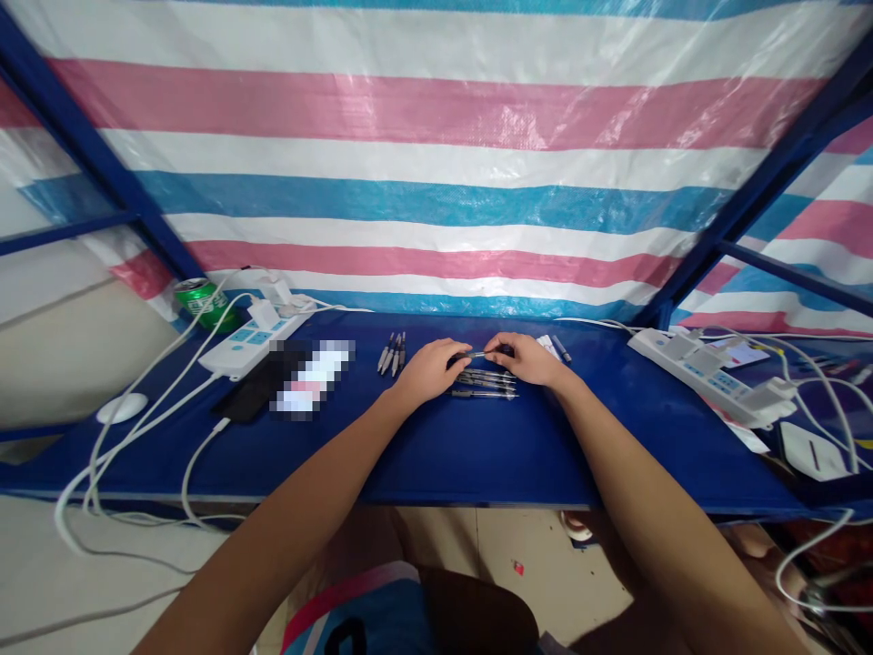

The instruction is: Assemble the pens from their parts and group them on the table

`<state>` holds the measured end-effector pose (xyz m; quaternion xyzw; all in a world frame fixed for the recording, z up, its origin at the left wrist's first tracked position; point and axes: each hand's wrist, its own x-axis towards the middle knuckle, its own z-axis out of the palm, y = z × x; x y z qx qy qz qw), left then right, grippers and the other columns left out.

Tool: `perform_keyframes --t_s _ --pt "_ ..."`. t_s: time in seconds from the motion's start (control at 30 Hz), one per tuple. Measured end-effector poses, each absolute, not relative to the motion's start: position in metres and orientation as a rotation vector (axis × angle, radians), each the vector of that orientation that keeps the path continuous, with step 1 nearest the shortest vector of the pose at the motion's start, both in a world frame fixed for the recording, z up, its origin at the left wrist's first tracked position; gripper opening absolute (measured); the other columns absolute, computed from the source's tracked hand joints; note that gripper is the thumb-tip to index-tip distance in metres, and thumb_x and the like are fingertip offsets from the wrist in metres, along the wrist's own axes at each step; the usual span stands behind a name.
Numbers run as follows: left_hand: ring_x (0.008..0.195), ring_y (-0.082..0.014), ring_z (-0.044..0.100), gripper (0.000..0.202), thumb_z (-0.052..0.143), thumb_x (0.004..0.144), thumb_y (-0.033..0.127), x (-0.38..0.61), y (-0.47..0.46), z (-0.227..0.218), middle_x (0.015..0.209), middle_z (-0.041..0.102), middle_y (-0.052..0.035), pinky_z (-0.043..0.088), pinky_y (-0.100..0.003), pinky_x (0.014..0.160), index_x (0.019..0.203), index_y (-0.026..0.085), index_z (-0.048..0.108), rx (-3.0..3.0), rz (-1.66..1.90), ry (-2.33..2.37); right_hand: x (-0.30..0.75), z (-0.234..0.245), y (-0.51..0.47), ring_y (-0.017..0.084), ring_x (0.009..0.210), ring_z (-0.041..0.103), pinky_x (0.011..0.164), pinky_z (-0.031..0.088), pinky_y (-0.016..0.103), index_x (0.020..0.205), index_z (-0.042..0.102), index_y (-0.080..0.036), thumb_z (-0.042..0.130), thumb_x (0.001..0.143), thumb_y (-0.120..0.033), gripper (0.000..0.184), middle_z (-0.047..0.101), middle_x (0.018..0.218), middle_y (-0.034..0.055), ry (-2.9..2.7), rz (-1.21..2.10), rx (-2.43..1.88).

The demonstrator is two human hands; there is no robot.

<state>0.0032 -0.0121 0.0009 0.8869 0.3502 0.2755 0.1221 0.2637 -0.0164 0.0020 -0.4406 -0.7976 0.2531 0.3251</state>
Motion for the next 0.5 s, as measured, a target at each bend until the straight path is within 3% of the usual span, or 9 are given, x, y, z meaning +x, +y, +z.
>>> perform_keyframes --t_s 0.23,0.43,0.5 --pt "0.101 -0.0242 0.072 0.033 0.056 0.106 0.041 -0.001 -0.012 0.01 0.113 0.077 -0.0065 0.055 -0.037 0.094 0.126 0.025 0.076 2.549 0.923 1.054 0.26 0.012 -0.022 0.02 0.081 0.071 0.079 0.055 0.035 0.092 0.075 -0.023 0.063 0.098 -0.059 0.039 0.077 0.084 0.0034 -1.912 0.931 -1.084" --pt "0.103 -0.0249 0.072 0.038 0.049 0.11 0.045 -0.003 -0.012 0.011 0.113 0.078 -0.0067 0.052 -0.037 0.094 0.123 0.026 0.079 2.638 0.823 1.003 0.262 0.017 -0.023 0.021 0.086 0.071 0.08 0.056 0.035 0.096 0.076 -0.022 0.086 0.08 -0.055 0.038 0.078 0.092 0.004 -1.81 0.996 -1.009" --pt "0.102 -0.0245 0.072 0.039 0.047 0.11 0.046 -0.002 -0.012 0.009 0.11 0.078 -0.0064 0.052 -0.036 0.092 0.123 0.026 0.079 2.65 0.823 0.994 0.261 0.019 -0.024 0.02 0.084 0.07 0.079 0.056 0.035 0.096 0.075 -0.022 0.086 0.079 -0.055 0.038 0.078 0.093 0.0041 -1.798 1.004 -0.998"
